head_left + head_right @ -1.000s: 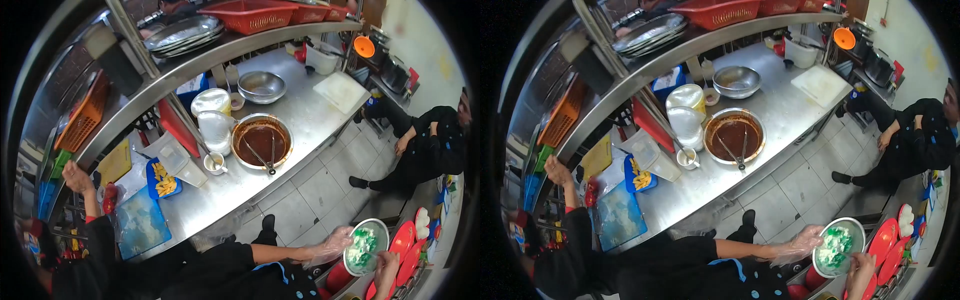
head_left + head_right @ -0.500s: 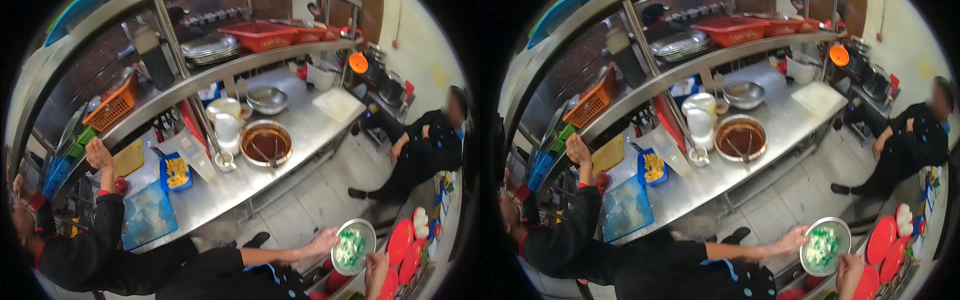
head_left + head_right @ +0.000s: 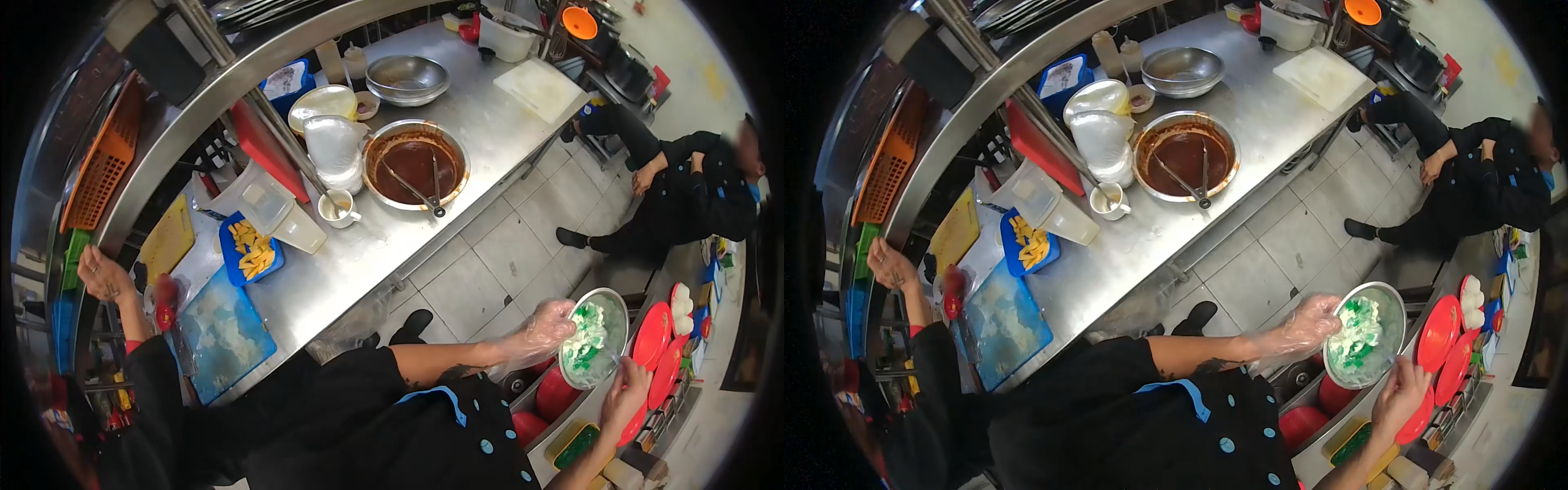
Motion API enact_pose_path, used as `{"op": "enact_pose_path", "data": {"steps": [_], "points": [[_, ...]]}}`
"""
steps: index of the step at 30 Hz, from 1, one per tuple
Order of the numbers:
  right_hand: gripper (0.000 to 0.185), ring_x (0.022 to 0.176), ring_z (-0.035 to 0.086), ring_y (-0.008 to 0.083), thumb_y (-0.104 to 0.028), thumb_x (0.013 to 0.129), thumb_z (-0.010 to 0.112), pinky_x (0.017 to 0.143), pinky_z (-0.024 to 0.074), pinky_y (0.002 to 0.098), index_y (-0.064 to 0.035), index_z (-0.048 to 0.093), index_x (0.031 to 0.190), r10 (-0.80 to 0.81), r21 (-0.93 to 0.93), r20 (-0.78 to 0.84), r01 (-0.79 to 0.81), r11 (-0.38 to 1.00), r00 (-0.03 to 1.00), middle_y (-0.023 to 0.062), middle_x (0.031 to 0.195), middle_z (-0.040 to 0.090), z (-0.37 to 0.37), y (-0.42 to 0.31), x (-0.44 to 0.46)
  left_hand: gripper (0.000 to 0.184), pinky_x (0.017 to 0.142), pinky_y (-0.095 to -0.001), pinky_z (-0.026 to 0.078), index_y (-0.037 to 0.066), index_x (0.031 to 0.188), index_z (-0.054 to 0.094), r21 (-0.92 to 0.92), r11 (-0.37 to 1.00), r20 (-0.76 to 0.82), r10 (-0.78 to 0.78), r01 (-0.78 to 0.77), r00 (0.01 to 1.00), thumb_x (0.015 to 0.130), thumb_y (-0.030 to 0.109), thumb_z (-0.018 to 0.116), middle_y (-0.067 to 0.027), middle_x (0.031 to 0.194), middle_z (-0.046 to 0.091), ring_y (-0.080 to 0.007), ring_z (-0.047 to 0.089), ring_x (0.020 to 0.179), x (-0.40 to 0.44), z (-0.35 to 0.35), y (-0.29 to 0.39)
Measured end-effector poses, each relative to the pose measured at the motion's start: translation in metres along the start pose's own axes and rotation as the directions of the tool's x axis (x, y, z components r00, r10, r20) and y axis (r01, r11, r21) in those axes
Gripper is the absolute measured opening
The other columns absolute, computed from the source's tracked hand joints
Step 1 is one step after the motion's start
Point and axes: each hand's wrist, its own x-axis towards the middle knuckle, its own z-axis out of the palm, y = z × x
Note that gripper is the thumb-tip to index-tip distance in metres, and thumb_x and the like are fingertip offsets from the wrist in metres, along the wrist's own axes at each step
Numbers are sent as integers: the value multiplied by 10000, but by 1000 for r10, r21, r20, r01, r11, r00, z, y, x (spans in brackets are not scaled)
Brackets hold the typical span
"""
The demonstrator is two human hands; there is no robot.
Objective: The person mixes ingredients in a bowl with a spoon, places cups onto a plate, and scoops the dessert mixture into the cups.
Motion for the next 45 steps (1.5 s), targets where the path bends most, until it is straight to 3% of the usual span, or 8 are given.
{"op": "enact_pose_path", "data": {"steps": [4, 16, 20, 24, 26, 31, 37, 45], "points": [[113, 772, 472, 316, 6, 836, 638, 712, 392, 412, 5, 682, 939, -49, 123, 273, 16, 992, 961, 146, 756, 529, 0, -18, 0, 167, 709, -294, 489, -35, 914, 636, 62, 998, 41, 14, -16, 999, 789, 2, 533, -26, 833, 644, -96, 577, 773, 10, -17, 2], [95, 763, 480, 322, -30, 869, 638, 723, 394, 408, 1, 701, 933, 85, -59, 26, -84, 995, 996, 149, 755, 544, 31, -24, 7, 181, 716, -285, 497, -41, 928, 625, -242, 965, 134, -69, 100, 989, 805, -18, 494, -41, 848, 628, -111, 572, 779, 19, -34, 46], [128, 783, 504, 339, -32, 863, 637, 747, 408, 422, -1, 692, 975, 78, 23, 306, -89, 996, 949, 162, 785, 572, 22, -37, 8, 226, 736, -287, 502, -58, 997, 623, 45, 998, 132, -46, 41, 990, 816, -12, 496, -55, 900, 644, -115, 590, 821, 34, -50, 20], [121, 793, 513, 332, -19, 829, 644, 747, 416, 436, -3, 693, 939, 90, -30, 67, -88, 996, 994, 160, 785, 569, 35, -47, 15, 96, 610, -292, 458, -30, 823, 615, -28, 999, 104, 41, -39, 994, 788, 3, 531, 0, 750, 571, -92, 518, 707, 35, -48, 14], [86, 792, 516, 335, -12, 838, 637, 751, 420, 432, -2, 679, 913, 37, 12, 244, -41, 999, 969, 157, 788, 576, 30, -61, 13, 80, 620, -295, 476, -15, 839, 620, -186, 982, 38, 36, -28, 999, 808, -1, 548, 1, 766, 584, -92, 536, 718, 33, -44, 14], [209, 821, 549, 343, 12, 757, 649, 742, 457, 428, -24, 705, 955, 52, -125, -61, -60, 990, 997, 152, 821, 606, 25, -43, 10, 252, 747, -296, 555, -53, 1059, 640, -17, 994, 130, -109, 112, 986, 839, -23, 521, -81, 926, 683, -143, 650, 807, 28, -45, 43], [177, 774, 536, 310, -10, 742, 698, 718, 468, 417, -53, 713, 913, 95, 15, 134, -98, 995, 986, 103, 760, 566, 10, -45, -9, 227, 689, -279, 547, -48, 998, 631, 24, 968, 100, -251, 250, 963, 807, -45, 509, -86, 895, 667, -136, 634, 745, 27, -41, 43], [135, 787, 540, 288, -43, 748, 698, 715, 466, 397, -62, 723, 879, 136, -90, -156, -151, 984, 978, 87, 740, 551, 2, -14, -46, 128, 624, -256, 510, 6, 881, 601, 30, 967, 193, -252, 251, 948, 783, -36, 531, -30, 821, 618, -97, 582, 693, 15, -13, 20]]}}
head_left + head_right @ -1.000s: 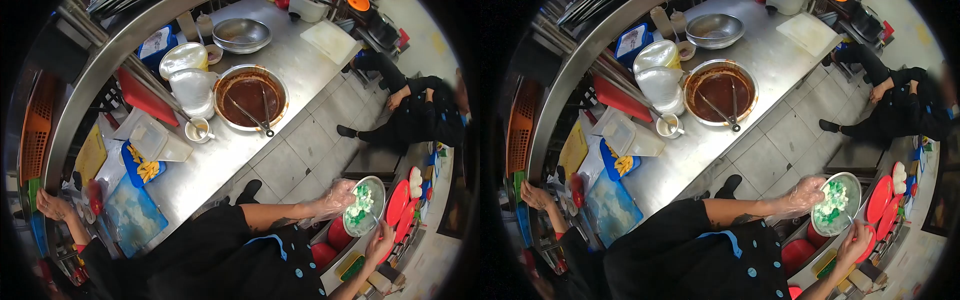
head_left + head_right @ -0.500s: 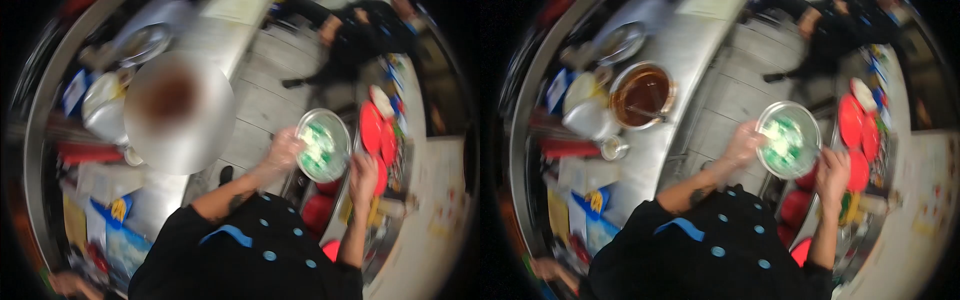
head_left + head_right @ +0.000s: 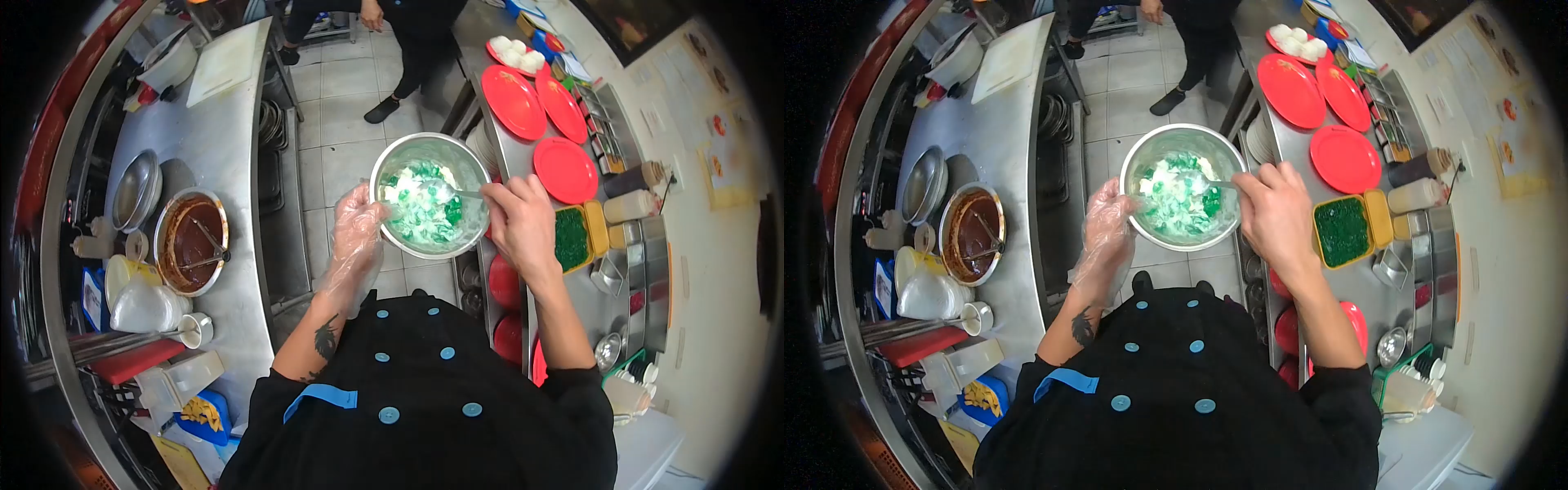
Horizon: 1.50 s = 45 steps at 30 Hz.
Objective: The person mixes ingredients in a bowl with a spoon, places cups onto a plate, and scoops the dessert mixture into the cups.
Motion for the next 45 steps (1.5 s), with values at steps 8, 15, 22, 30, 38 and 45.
{"op": "enact_pose_path", "data": {"steps": [8, 15, 22, 30, 38, 45], "points": [[154, 805, 540, 286, -45, 741, 687, 713, 463, 406, -80, 719, 888, 21, 32, 39, -22, 999, 999, 83, 757, 548, -9, 19, -26, 136, 640, -244, 487, 9, 888, 619, 67, 996, 29, -61, 58, 998, 785, -13, 534, -2, 805, 600, -79, 546, 679, -8, 26, -17], [148, 787, 549, 272, -49, 740, 684, 697, 466, 398, -87, 722, 878, -17, -10, 9, 17, 1000, 1000, 74, 743, 543, -19, 32, -35, 136, 535, -233, 445, 18, 880, 616, 84, 993, 42, -92, 88, 995, 771, 18, 535, 15, 749, 580, -62, 508, 591, -13, 38, -17], [196, 739, 590, 271, -34, 745, 674, 667, 497, 399, -92, 736, 921, -56, 91, 97, 47, 995, 994, 70, 731, 564, -20, 32, -41, 177, 562, -243, 474, 8, 908, 629, 64, 997, 65, -48, 44, 997, 757, -3, 538, -1, 767, 598, -79, 542, 610, -17, 35, -20], [191, 750, 638, 284, -39, 771, 662, 625, 516, 420, -92, 732, 941, -57, 103, 147, 42, 994, 987, 83, 737, 580, -20, 26, -42, 194, 666, -266, 527, -29, 940, 627, 78, 996, 44, -53, 50, 998, 769, -20, 535, -49, 865, 646, -119, 611, 727, -25, 33, -10], [137, 732, 652, 340, -59, 794, 657, 620, 519, 449, -79, 732, 906, -27, 181, 204, -11, 983, 979, 120, 761, 623, -16, 19, -38, 202, 667, -270, 539, -26, 956, 623, 35, 998, 48, -50, 49, 998, 777, -32, 530, -48, 872, 650, -121, 618, 720, -29, 26, -7], [137, 774, 623, 314, -56, 787, 638, 658, 520, 423, -83, 671, 917, -95, 58, 88, 90, 994, 992, 104, 776, 590, -30, 22, -5, 268, 679, -272, 539, -45, 1011, 630, 10, 996, 54, -87, 87, 995, 765, -30, 524, -62, 884, 660, -125, 630, 744, -29, 28, 0]]}}
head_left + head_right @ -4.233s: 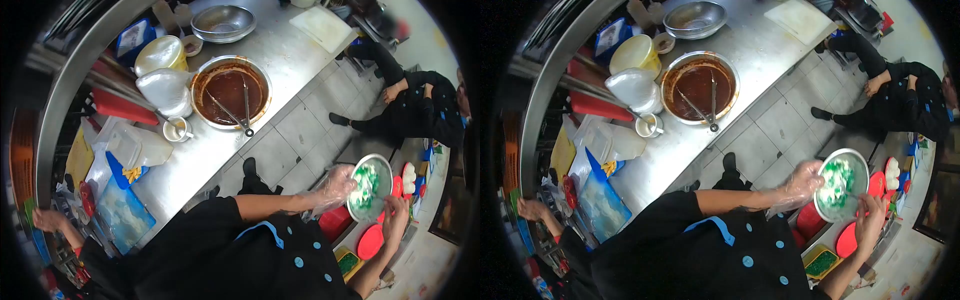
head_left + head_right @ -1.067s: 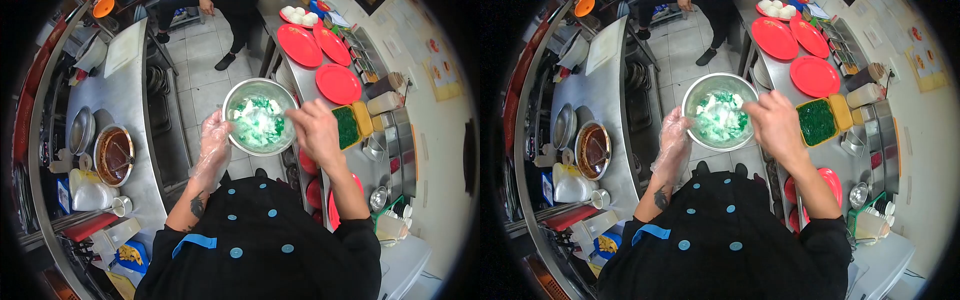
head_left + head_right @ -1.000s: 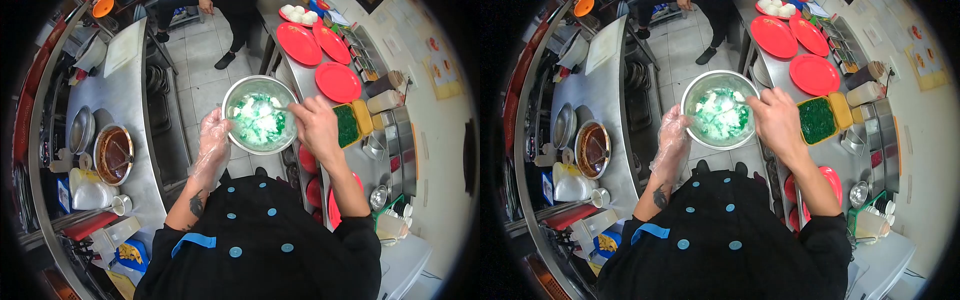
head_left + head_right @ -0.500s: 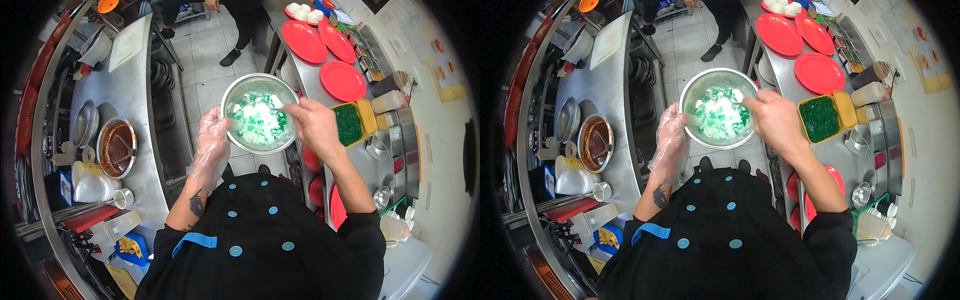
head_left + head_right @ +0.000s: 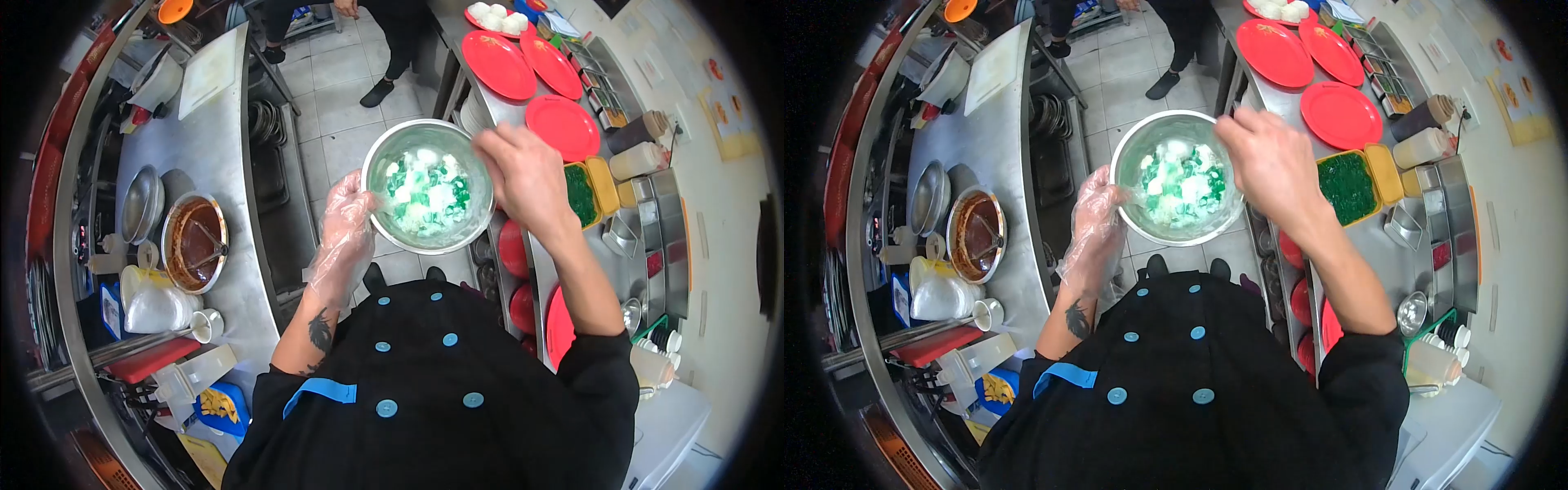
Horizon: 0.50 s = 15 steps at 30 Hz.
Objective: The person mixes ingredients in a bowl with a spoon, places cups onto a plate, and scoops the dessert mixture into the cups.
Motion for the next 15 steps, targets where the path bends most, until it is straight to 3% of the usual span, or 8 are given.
{"op": "enact_pose_path", "data": {"steps": [2, 4, 6, 7, 12, 15], "points": [[207, 827, 603, 292, -46, 757, 631, 667, 517, 408, -103, 671, 951, -46, -121, -90, 35, 992, 995, 84, 812, 565, 7, 3, 8, 285, 694, -274, 539, -51, 1023, 631, 11, 1000, 32, -4, 4, 999, 762, -33, 518, -68, 894, 664, -128, 633, 756, 2, 2, 1], [291, 863, 567, 265, -24, 716, 626, 698, 509, 391, -127, 685, 982, -219, -60, 19, 220, 974, 975, 63, 818, 544, 15, 3, 3, 295, 733, -278, 534, -55, 1024, 632, 80, 997, -6, 17, -16, 1000, 759, -40, 503, -74, 911, 666, -134, 637, 778, 2, 8, 6], [286, 862, 555, 261, -18, 709, 626, 701, 500, 392, -118, 692, 968, -301, 44, 99, 298, 954, 949, 62, 808, 535, 5, 6, 2, 322, 777, -283, 530, -58, 1060, 617, 73, 997, 50, 28, -32, 998, 756, -29, 516, -85, 937, 661, -149, 639, 820, 6, -8, 1], [286, 862, 555, 261, -18, 709, 626, 701, 500, 392, -118, 692, 968, -302, 42, 101, 299, 953, 948, 62, 808, 535, -1, 9, 5, 353, 821, -289, 526, -62, 1095, 602, 71, 997, 102, 31, -38, 994, 752, -19, 529, -96, 963, 656, -165, 640, 861, 7, -16, -2], [279, 805, 582, 291, -22, 700, 635, 705, 494, 421, -102, 702, 959, -98, -234, -22, 90, 968, 995, 86, 795, 560, 11, 13, 0, 336, 811, -280, 522, -58, 1084, 604, 123, 991, 44, 44, -49, 998, 760, -19, 523, -88, 967, 656, -161, 637, 864, 7, -15, -7], [242, 794, 605, 297, -34, 706, 642, 714, 501, 440, -83, 686, 939, -115, -74, 60, 119, 990, 992, 102, 788, 564, 12, -12, -16, 342, 816, -280, 522, -59, 1094, 600, 62, 996, 24, 56, -57, 998, 763, -17, 521, -88, 981, 651, -162, 638, 872, 16, -24, -12]]}}
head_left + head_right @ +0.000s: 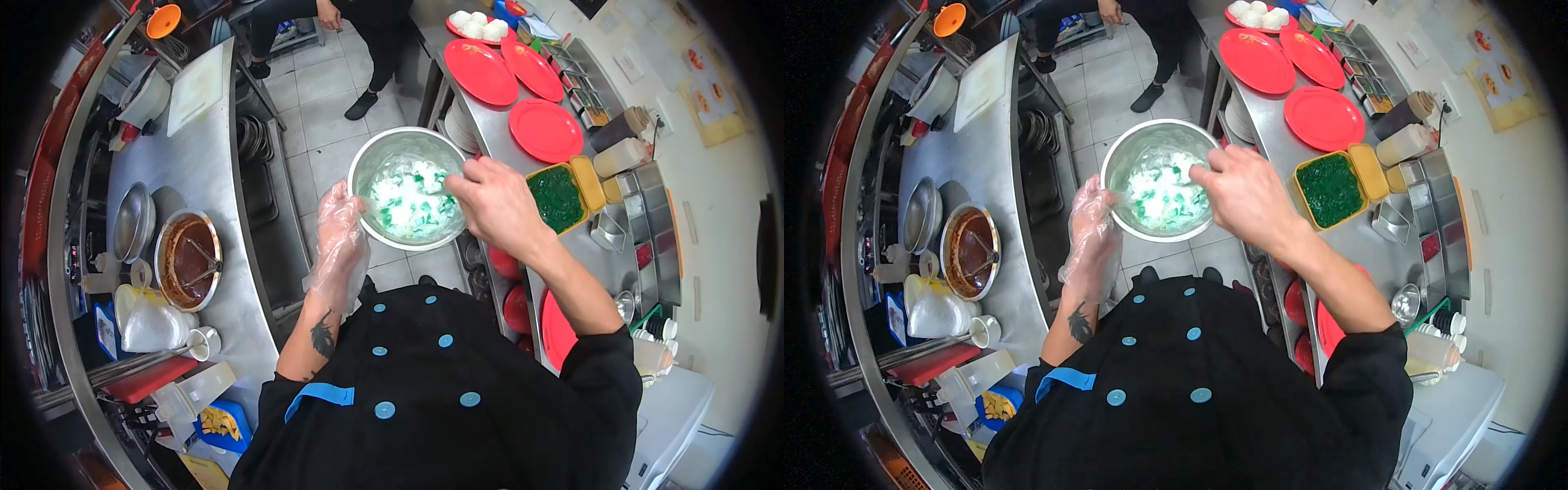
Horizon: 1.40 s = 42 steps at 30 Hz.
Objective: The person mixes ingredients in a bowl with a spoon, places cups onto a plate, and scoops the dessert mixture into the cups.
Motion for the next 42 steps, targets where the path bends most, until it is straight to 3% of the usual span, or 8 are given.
{"op": "enact_pose_path", "data": {"steps": [7, 11, 25, 31, 33, 35, 40, 42], "points": [[229, 823, 607, 290, -30, 712, 634, 732, 511, 414, -60, 676, 935, 38, -169, -40, -45, 985, 998, 91, 798, 572, -2, 14, 2, 362, 813, -301, 544, -40, 1131, 585, 35, 999, -48, -23, 25, 999, 775, -26, 517, -100, 1000, 641, -182, 649, 867, 2, 5, 1], [205, 851, 607, 280, -31, 714, 637, 720, 514, 399, -49, 666, 916, -20, 33, 71, 18, 999, 997, 84, 797, 575, -12, -7, -1, 224, 724, -277, 504, -24, 990, 614, -46, 999, -175, -26, 18, 984, 787, -23, 520, -36, 869, 618, -123, 588, 758, 1, 9, -6], [143, 826, 627, 324, -34, 764, 624, 695, 529, 448, -50, 667, 900, 205, 36, -90, -202, 979, 975, 112, 809, 602, 16, 7, 14, 296, 793, -290, 524, -17, 1113, 600, -83, 996, -8, -12, 11, 1000, 830, -35, 517, -66, 987, 647, -132, 624, 859, -3, -5, -5], [246, 839, 608, 300, -16, 703, 629, 708, 531, 433, -83, 706, 927, 10, 85, 116, -20, 996, 993, 103, 824, 610, 4, 2, 9, 317, 738, -291, 545, -24, 1113, 608, -53, 998, -39, -38, 36, 999, 809, -34, 520, -83, 982, 663, -140, 642, 820, -3, -1, 1], [214, 820, 626, 322, -42, 747, 611, 682, 530, 453, -78, 715, 930, 138, -5, 46, -138, 990, 989, 125, 805, 614, 6, 14, 14, 318, 713, -293, 553, -26, 1110, 609, -124, 991, -42, -57, 51, 997, 805, -34, 518, -86, 977, 664, -146, 648, 801, -7, -1, -2], [178, 786, 643, 356, -56, 766, 600, 655, 526, 471, -59, 705, 910, 204, 32, -88, -202, 979, 975, 148, 773, 613, 18, 13, 20, 323, 672, -293, 563, -28, 1114, 605, -93, 992, 33, -81, 83, 996, 804, -22, 517, -85, 950, 668, -163, 662, 758, -1, -1, -4], [126, 771, 647, 388, -61, 770, 580, 681, 522, 490, -35, 683, 837, 106, 98, 210, -129, 987, 972, 179, 746, 614, 0, 4, 10, 312, 629, -298, 558, -21, 1108, 611, -21, 995, -77, -94, 93, 993, 805, 8, 540, -85, 898, 673, -168, 663, 715, -4, 9, -3], [125, 795, 641, 398, -80, 777, 576, 710, 513, 499, -37, 687, 816, 159, -4, 207, -162, 987, 965, 194, 778, 621, -6, 16, 12, 267, 627, -312, 553, -5, 1060, 638, 285, 952, -131, -72, 107, 989, 806, 42, 570, -80, 856, 679, -165, 658, 710, -1, -6, -8]]}}
